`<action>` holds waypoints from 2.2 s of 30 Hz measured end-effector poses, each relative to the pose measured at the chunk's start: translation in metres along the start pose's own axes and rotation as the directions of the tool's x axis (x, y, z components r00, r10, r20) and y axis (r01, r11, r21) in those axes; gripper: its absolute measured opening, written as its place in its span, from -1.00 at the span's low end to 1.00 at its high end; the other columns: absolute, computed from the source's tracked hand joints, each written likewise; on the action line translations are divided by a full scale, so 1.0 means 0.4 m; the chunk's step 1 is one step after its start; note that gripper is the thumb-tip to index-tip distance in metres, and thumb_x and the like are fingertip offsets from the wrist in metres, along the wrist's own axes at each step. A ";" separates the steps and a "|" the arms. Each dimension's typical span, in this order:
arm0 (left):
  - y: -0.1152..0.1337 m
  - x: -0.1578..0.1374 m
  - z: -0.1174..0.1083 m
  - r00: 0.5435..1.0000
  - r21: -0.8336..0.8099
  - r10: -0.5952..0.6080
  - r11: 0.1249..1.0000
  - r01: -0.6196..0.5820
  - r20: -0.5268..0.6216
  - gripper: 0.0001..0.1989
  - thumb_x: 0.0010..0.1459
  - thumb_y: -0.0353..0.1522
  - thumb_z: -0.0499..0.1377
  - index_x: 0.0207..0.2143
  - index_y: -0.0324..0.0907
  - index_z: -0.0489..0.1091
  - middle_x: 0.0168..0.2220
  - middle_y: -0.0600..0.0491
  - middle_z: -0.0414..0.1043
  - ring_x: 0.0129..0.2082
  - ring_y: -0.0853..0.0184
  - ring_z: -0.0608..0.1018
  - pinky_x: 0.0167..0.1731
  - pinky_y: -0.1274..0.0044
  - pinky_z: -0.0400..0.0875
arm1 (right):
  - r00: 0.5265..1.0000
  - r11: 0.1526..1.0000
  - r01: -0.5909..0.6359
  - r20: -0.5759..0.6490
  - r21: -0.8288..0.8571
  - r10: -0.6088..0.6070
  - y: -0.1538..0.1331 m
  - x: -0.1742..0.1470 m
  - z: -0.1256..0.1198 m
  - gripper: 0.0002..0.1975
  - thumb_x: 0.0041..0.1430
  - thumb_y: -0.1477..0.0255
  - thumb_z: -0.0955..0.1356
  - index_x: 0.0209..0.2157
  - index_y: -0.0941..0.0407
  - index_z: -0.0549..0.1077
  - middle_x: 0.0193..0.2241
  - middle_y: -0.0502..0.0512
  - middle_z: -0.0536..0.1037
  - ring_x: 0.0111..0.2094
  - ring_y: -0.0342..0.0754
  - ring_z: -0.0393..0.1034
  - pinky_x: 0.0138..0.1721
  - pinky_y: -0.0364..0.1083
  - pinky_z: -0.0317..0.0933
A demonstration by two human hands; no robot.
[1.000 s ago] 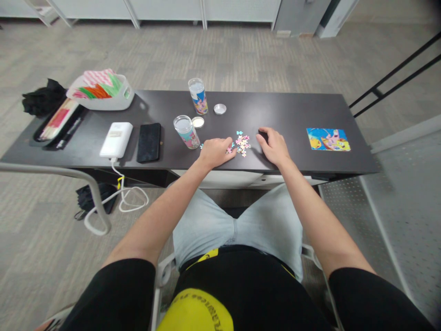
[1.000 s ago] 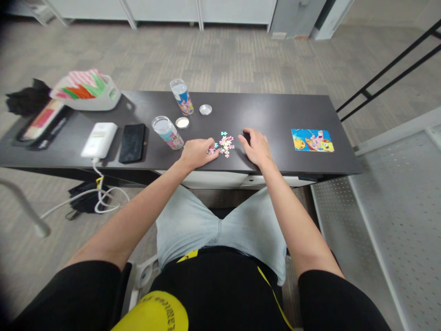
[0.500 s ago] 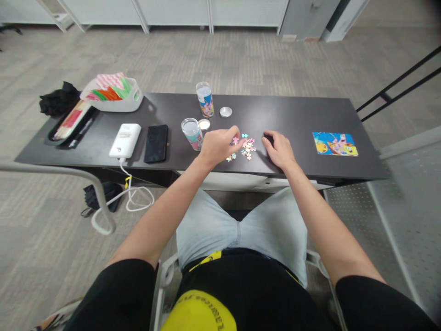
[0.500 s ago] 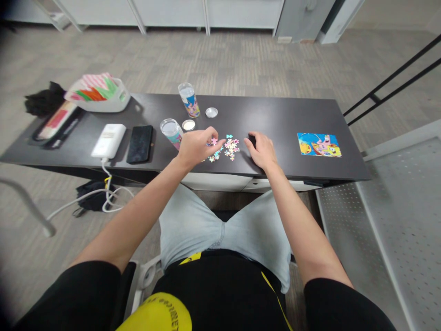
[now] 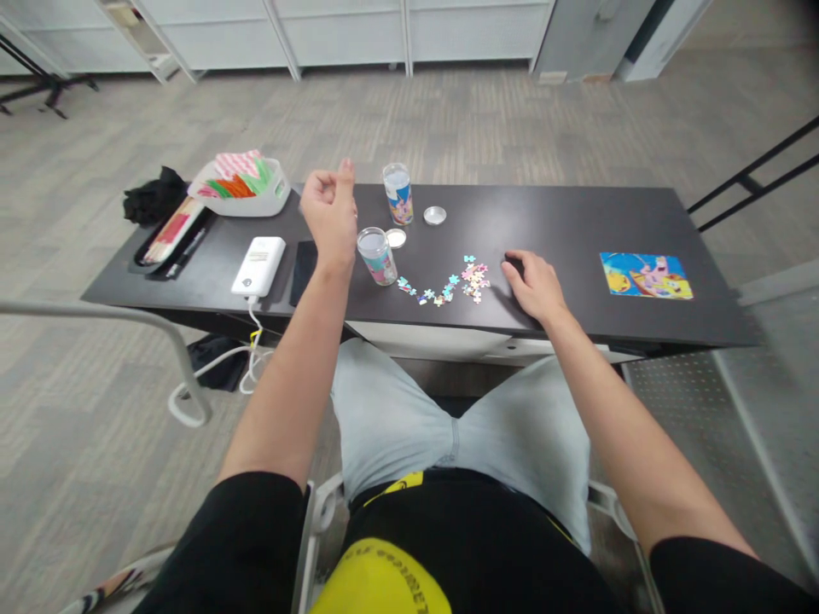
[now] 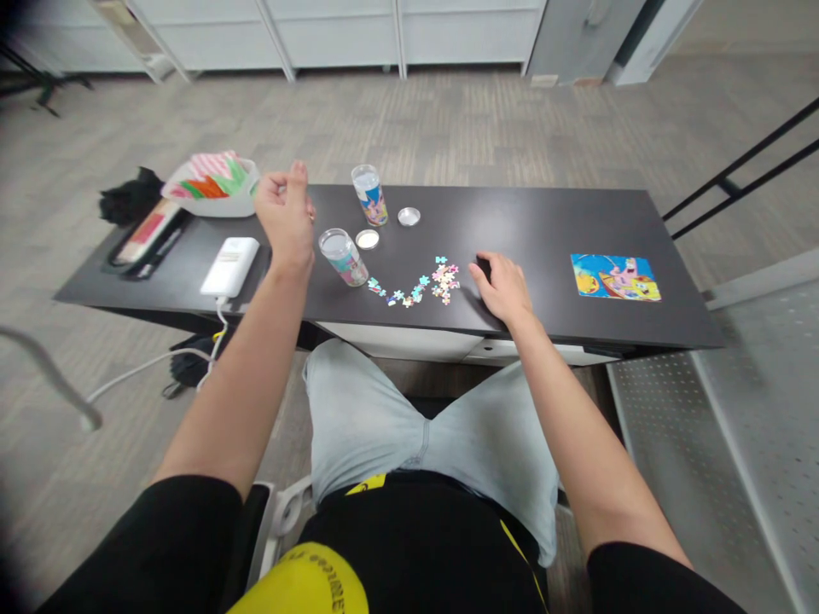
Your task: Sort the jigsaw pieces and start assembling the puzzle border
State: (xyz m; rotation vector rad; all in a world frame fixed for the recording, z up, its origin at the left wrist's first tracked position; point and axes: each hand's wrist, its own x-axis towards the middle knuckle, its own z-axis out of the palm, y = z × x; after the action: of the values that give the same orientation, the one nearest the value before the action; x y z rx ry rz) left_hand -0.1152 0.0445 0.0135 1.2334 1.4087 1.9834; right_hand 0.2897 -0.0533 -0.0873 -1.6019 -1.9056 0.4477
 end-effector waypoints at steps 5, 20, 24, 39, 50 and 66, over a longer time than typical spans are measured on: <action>-0.034 -0.012 0.010 0.997 -0.003 -0.006 1.000 0.007 0.074 -0.11 0.39 0.54 0.46 -0.20 0.03 0.22 -0.50 0.24 0.13 -0.52 0.34 0.32 -0.47 0.44 0.06 | 1.000 1.000 0.003 -0.007 0.008 -0.003 0.003 -0.001 0.002 -0.32 0.64 -0.22 0.23 0.33 -0.06 0.65 0.38 0.50 0.81 0.46 0.65 0.66 0.56 0.65 0.43; -0.047 -0.009 -0.004 0.993 0.029 -0.024 0.999 0.020 0.115 -0.10 0.42 0.53 0.45 -0.27 0.04 0.14 -0.50 0.21 0.13 -0.50 0.32 0.28 -0.45 0.40 0.11 | 1.000 1.000 -0.012 -0.006 0.020 0.012 -0.001 -0.001 -0.002 -0.30 0.63 -0.24 0.24 0.31 -0.05 0.67 0.40 0.50 0.81 0.46 0.65 0.66 0.60 0.68 0.39; -0.029 -0.026 -0.017 0.993 0.059 0.011 0.998 -0.018 0.115 -0.12 0.46 0.48 0.46 -0.32 0.02 0.17 -0.43 0.16 0.10 -0.42 0.28 0.31 -0.37 0.38 0.19 | 1.000 1.000 -0.016 -0.005 0.014 0.016 -0.001 -0.001 -0.002 -0.29 0.63 -0.24 0.23 0.32 -0.05 0.67 0.40 0.50 0.81 0.46 0.65 0.65 0.58 0.66 0.41; 0.018 -0.088 -0.056 0.970 0.245 0.231 0.939 -0.242 0.075 -0.10 0.61 0.61 0.00 -0.30 0.04 0.33 -0.32 0.01 0.43 -0.22 0.17 0.50 -0.01 0.15 0.43 | 1.000 1.000 -0.026 0.004 0.003 0.026 0.001 0.002 0.002 -0.33 0.65 -0.18 0.23 0.34 -0.04 0.66 0.45 0.48 0.79 0.50 0.60 0.64 0.60 0.61 0.39; 0.060 -0.563 -0.146 0.800 0.612 0.084 0.597 -0.518 0.594 -0.62 0.65 -0.16 0.36 0.35 -0.08 0.71 0.37 -0.26 0.78 0.43 -0.18 0.73 0.48 -0.02 0.57 | 0.987 0.989 0.141 0.090 -0.049 -0.136 -0.014 -0.016 -0.006 -0.18 0.53 -0.24 0.47 0.50 0.04 0.64 0.57 0.50 0.70 0.59 0.70 0.54 0.63 0.65 0.34; 0.014 -0.509 0.042 0.540 0.571 -0.253 0.589 -0.573 0.803 0.03 0.69 -0.03 0.36 0.87 -0.50 0.20 0.87 -0.54 0.17 0.91 -0.32 0.23 0.88 -0.07 0.18 | 0.979 0.970 0.177 0.135 -0.164 -0.156 -0.089 -0.001 0.035 -0.53 0.69 0.13 0.50 0.42 0.01 0.76 0.48 0.42 0.71 0.47 0.58 0.55 0.53 0.51 0.42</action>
State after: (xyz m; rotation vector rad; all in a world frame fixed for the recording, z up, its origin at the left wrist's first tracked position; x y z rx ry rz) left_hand 0.0065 -0.0994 -0.0656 2.3714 1.6184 0.3831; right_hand 0.2536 -0.0596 -0.0765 -1.5353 -2.2046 0.3199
